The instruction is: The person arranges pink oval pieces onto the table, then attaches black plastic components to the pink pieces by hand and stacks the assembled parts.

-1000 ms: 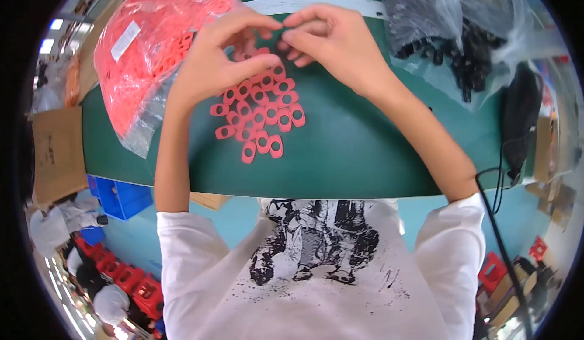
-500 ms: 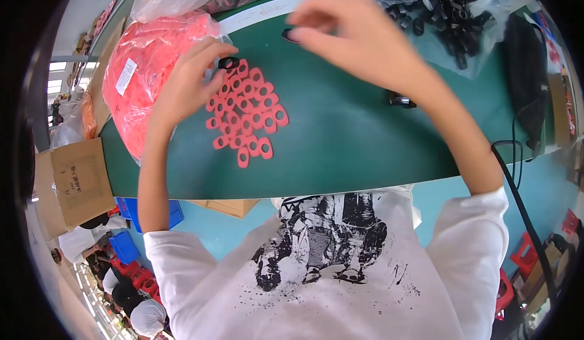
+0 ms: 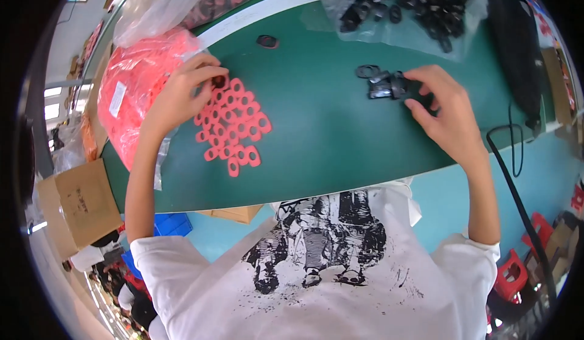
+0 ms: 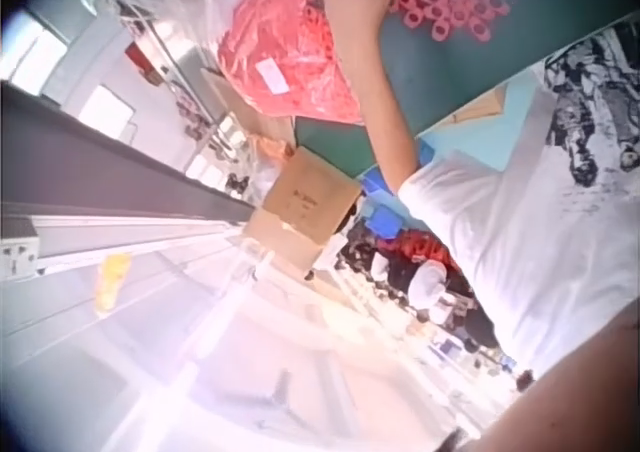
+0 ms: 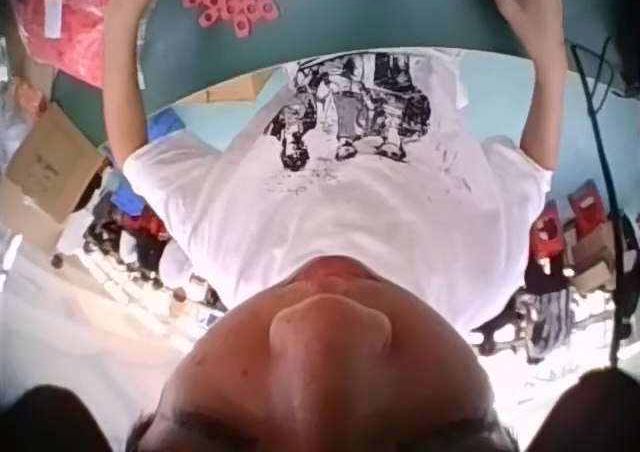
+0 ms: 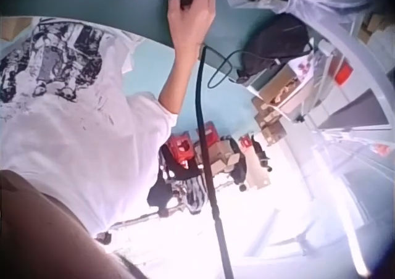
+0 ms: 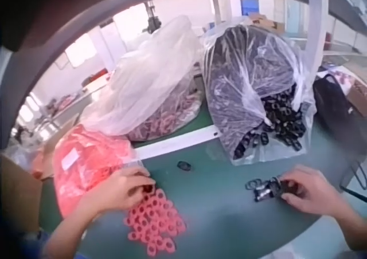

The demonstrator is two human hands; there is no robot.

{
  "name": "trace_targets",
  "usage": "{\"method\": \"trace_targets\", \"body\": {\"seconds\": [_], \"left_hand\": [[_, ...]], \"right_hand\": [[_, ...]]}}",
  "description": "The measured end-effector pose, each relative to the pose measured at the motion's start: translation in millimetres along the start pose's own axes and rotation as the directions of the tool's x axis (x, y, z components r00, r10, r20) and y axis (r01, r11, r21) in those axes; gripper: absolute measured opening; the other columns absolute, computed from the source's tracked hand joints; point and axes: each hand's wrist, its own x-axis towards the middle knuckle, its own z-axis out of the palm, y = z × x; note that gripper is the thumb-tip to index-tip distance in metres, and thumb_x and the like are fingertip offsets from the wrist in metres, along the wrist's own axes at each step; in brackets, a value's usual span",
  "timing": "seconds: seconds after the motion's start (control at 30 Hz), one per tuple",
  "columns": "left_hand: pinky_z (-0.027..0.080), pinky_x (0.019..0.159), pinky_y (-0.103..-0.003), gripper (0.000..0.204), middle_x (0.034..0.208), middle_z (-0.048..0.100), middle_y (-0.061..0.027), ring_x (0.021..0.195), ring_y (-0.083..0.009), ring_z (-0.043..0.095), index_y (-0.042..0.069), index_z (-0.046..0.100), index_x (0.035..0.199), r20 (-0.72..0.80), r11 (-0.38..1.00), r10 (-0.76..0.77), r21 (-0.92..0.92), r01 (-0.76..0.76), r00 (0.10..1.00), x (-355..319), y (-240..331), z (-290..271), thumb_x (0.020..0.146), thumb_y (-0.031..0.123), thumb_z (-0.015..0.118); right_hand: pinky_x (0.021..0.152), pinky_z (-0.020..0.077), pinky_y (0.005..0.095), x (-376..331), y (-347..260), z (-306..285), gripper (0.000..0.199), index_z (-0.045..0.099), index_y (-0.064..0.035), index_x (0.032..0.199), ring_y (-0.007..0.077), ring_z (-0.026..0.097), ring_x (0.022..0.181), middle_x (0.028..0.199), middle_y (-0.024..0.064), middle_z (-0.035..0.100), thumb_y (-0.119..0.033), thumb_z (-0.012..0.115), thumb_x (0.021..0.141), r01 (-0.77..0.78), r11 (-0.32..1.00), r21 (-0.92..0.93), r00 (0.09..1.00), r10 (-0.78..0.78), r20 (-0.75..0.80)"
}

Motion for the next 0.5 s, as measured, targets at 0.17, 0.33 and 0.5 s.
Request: {"method": "trace_targets", "body": {"seconds": [0.17, 0.33, 0.5], "left_hand": [[0.050, 0.083, -0.041, 0.028, 0.100, 0.061, -0.0142, 0.095, -0.0329, 0.060, 0.001, 0.067, 0.106, -0.070, 0.987, -0.062, 0.142, 0.072, 0.996, -3, 2, 4, 0.080, 0.011, 0.071], [0.049, 0.085, -0.041, 0.027, 0.098, 0.062, -0.0138, 0.095, -0.0327, 0.058, 0.000, 0.066, 0.102, -0.027, 0.986, 0.010, 0.167, -0.006, 1.000, -4, 0, 8, 0.077, 0.008, 0.069], [0.049, 0.084, -0.041, 0.027, 0.097, 0.063, -0.0131, 0.094, -0.0322, 0.059, 0.001, 0.064, 0.102, -0.056, 0.982, 0.025, 0.187, -0.014, 0.998, -1, 1, 13, 0.075, 0.005, 0.067]], "right_hand": [[0.062, 0.0458, 0.0281, 9, -2, 11, 0.049, 0.060, -0.0066, 0.121, 0.0193, 0.058, 0.086, 0.116, 0.0073, 0.057, 0.002, 0.071, 0.075, 0.161, 0.986, -0.036, 0.986, -0.159, 0.050], [0.074, 0.0506, 0.0353, 15, -5, 21, 0.052, 0.060, -0.0070, 0.123, 0.0256, 0.060, 0.096, 0.119, 0.0085, 0.056, -0.002, 0.076, 0.074, 0.213, 0.968, -0.134, 0.975, -0.203, 0.088], [0.083, 0.0498, 0.0401, 22, -14, 38, 0.048, 0.063, -0.0084, 0.116, 0.0310, 0.057, 0.104, 0.114, 0.0115, 0.056, -0.013, 0.080, 0.072, 0.368, 0.879, -0.304, 0.903, -0.416, -0.110]]}}
